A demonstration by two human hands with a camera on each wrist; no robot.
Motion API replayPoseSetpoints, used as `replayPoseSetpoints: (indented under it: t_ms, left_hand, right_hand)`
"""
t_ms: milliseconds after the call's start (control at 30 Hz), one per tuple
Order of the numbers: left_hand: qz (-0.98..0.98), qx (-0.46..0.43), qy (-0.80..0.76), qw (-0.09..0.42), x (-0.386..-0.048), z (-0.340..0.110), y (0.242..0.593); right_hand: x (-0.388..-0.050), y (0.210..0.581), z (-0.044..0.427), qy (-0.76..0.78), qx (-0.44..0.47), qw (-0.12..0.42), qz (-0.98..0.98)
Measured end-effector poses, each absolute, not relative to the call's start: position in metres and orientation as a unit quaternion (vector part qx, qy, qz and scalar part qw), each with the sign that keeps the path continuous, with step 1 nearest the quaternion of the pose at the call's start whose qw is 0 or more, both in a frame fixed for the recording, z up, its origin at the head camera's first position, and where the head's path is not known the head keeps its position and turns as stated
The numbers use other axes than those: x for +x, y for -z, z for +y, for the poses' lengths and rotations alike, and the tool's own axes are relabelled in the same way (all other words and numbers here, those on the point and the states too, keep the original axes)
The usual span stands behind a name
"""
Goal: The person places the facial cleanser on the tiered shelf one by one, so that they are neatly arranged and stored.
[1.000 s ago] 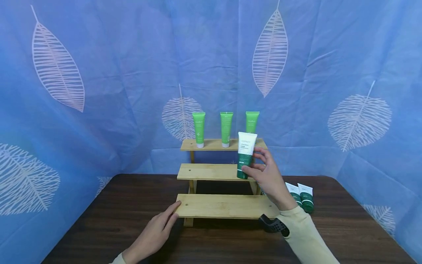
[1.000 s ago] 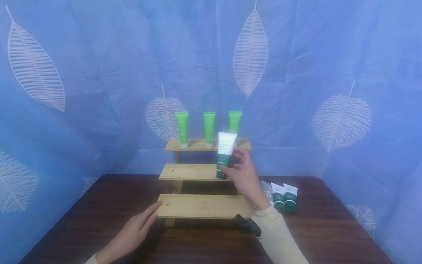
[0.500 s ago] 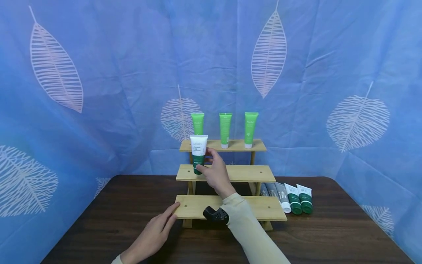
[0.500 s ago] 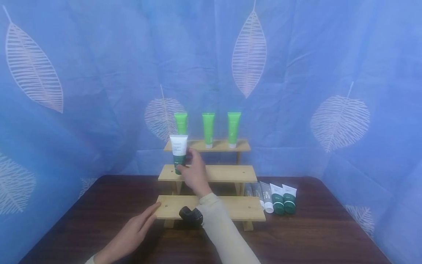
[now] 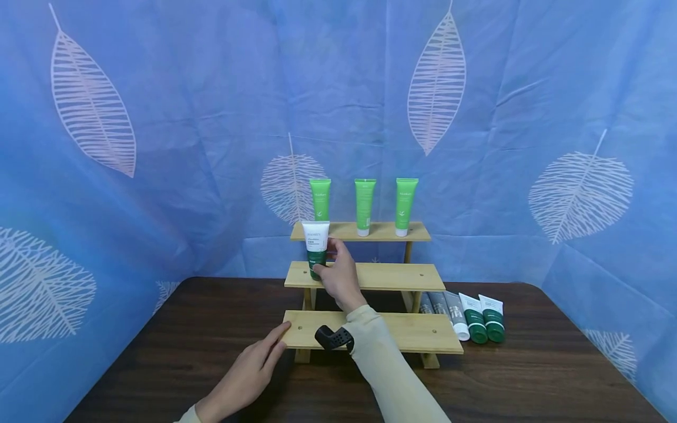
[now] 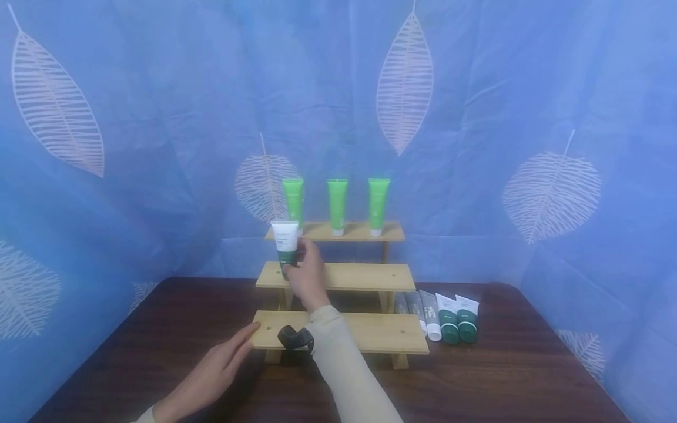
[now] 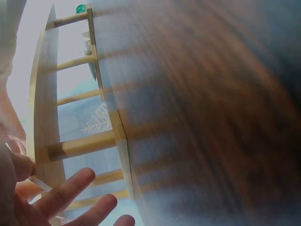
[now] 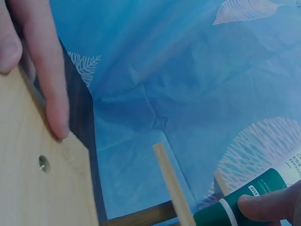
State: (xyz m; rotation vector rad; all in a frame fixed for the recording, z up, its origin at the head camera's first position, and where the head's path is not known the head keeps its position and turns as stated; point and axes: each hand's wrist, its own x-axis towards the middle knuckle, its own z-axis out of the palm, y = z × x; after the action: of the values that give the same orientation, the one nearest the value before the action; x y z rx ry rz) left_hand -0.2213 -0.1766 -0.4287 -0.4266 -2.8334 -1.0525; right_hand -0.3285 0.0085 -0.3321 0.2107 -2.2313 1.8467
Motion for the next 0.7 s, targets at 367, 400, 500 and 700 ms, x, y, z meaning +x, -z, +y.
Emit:
replayPoseSetpoints:
  t_ms: [367,400,500,700]
  left_hand:
    - [-0.927,-0.138,0.345,0.045,-0.221,-0.177,0.43]
    - [-0.927,-0.137,0.347,0.043,-0.221,-0.177,0.43]
    - [-0.926,-0.137,0.35,0.038,-0.22,-0.177,0.43]
    - [-0.926,-0.139,0.347,0.047,-0.221,-0.177,0.43]
  right_hand:
    - [-0.331,0.34,0.01,-0.63,0.071,0.115,-0.764]
    - [-0.329,0.339,0.011,-0.628,0.071,0.114,-0.767]
    - [-0.324,0.335,0.018,-0.627,0.08,0.12,-0.766]
    - [-0.307,0.325,0.048,-0.621,0.099,0.124,-0.768]
